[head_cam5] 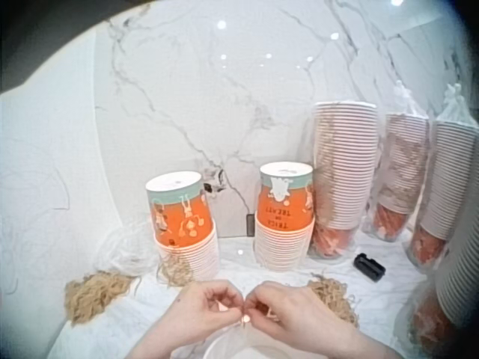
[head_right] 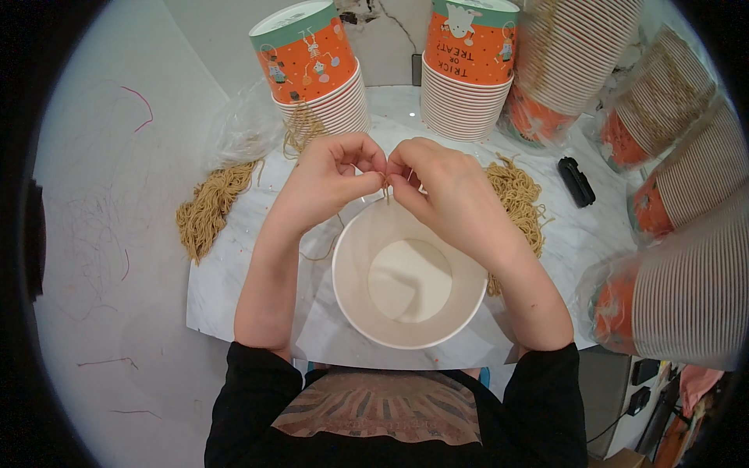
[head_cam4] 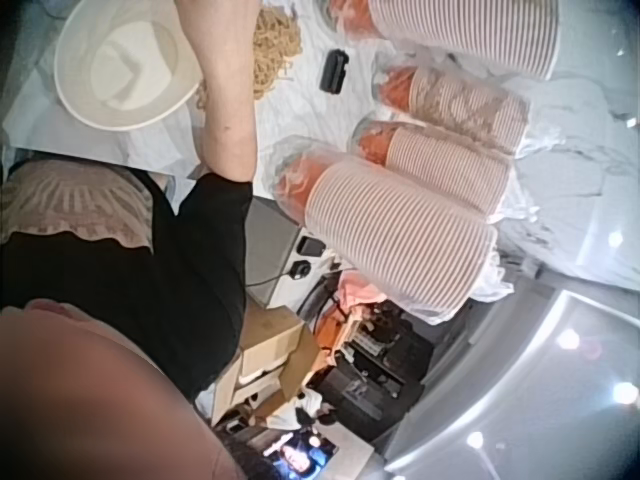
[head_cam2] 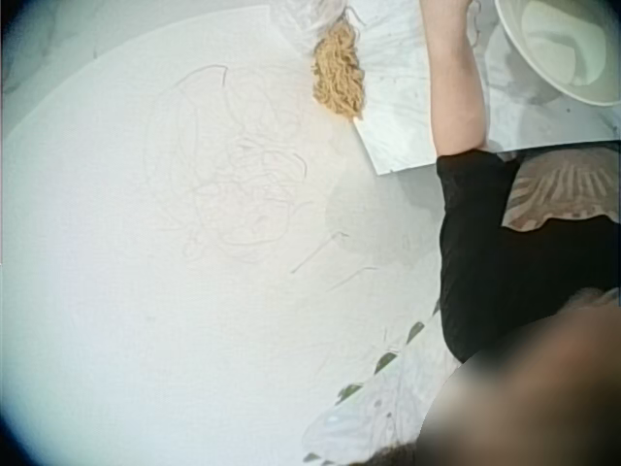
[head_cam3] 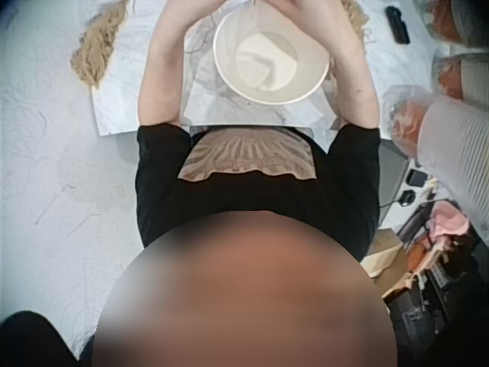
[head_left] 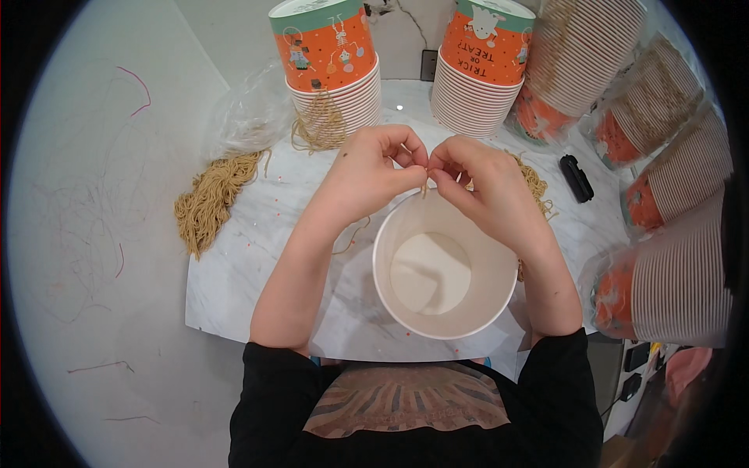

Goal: Attach decorative strings to paper cups to make small buckets.

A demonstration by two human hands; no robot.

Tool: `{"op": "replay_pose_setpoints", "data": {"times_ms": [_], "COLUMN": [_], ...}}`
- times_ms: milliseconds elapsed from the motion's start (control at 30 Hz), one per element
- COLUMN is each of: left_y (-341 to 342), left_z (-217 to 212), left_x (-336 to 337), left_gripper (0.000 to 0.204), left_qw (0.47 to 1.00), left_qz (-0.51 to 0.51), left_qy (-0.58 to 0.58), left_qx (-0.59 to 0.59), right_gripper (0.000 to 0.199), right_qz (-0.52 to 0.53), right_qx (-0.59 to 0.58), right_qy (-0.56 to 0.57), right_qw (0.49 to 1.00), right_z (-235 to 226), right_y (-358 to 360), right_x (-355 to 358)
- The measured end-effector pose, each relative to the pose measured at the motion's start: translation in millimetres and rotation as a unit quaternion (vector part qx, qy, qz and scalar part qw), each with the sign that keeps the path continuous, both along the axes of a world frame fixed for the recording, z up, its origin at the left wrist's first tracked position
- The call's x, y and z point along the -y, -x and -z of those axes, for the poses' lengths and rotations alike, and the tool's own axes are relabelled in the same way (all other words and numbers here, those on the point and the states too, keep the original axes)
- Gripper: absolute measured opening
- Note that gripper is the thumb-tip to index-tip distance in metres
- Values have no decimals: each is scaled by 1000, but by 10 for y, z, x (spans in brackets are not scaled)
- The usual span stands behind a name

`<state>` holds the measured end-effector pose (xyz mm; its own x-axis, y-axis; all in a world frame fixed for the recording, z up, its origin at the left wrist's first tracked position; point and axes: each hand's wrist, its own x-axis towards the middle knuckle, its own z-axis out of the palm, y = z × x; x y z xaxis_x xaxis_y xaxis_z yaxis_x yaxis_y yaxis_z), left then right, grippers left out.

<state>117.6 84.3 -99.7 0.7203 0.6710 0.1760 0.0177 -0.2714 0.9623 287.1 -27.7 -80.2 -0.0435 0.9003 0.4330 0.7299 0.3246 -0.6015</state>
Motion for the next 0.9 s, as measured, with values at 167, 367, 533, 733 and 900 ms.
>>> {"op": "replay_pose_setpoints", "data": {"times_ms": [167,367,533,733,900], "left_y": [-26,-46,-47,-25,-15], "left_z": [-32,-125,-136,-87,-52], "left_x": [12,79,70,-10,-48], "left_gripper": [9,6,7,6,8], "left_qw": [999,995,995,998,997], "left_qz": [-23,-42,-44,-24,5], "left_qy": [-29,-86,-92,-51,6], "left_qx": [-9,-20,8,25,79], "right_gripper": [11,11,11,9,9], "right_qz": [1,21,7,-4,-14], "right_qx": [-10,-46,-77,-95,-131], "right_qy": [-1,14,27,9,20], "right_qw": [1000,999,997,995,991], "right_z": [-9,-19,-20,4,59], "right_y": [-3,-85,-148,-126,-143], "right_x": [-13,-53,-80,-100,-139]}}
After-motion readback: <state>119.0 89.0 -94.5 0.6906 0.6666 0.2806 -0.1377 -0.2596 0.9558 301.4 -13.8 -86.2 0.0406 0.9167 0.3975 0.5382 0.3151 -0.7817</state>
